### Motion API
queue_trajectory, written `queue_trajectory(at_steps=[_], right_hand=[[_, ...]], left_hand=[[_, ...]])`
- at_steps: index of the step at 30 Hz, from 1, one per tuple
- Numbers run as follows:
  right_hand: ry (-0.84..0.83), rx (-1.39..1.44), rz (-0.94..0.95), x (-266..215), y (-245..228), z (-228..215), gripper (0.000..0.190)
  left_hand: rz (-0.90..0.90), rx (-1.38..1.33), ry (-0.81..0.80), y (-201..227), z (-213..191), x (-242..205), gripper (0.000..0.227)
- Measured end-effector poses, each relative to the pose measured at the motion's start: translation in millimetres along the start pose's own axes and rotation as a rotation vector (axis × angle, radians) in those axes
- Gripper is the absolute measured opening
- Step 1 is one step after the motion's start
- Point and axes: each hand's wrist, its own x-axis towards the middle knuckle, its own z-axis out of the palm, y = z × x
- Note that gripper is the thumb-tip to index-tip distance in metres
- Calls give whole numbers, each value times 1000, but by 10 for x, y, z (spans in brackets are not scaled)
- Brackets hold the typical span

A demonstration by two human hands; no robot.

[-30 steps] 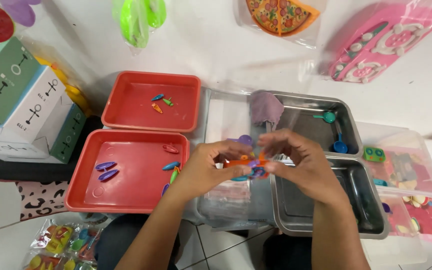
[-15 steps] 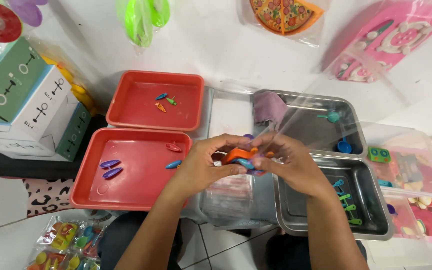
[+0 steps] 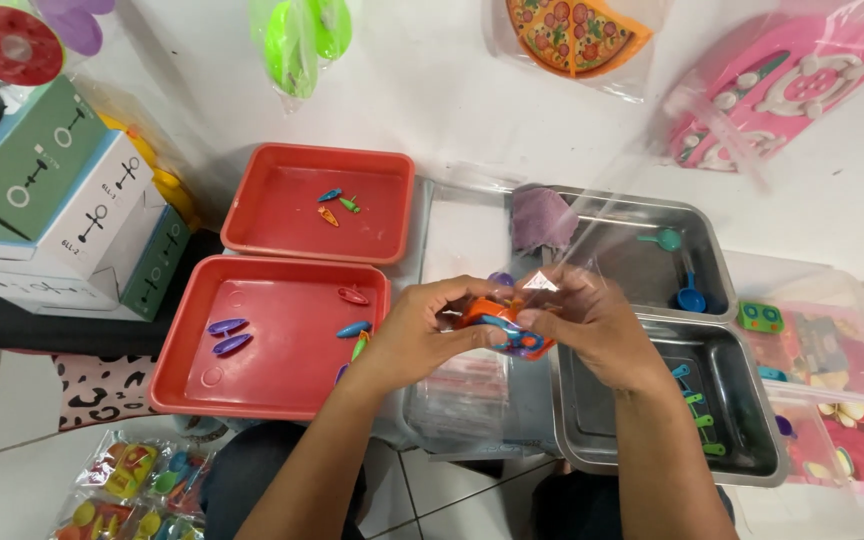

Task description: Sorting small plastic components and placing them into small plastic bags and fabric pouches.

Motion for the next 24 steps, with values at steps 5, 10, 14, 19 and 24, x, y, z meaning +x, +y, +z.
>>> queue_trajectory(at_steps=[5,10,14,19,24], right_hand=[[-12,-20,16,-36,6,34,41],[-3,46,-68,-26,60,23,45],[79,-48,-166,0,29,32,18],[-51,-152,-114,-63,-31,179,29],[-158,-249,100,-39,-66,193,38]], left_hand=[[0,18,-7,-81,0,-4,42],[-26,-37,26,-100,-5,7,40],[-9,-83,22,-41,-21,-6,53],[102,-130,110,-114,-64,44,50],[92,-223,217,-107,-164,63,19]])
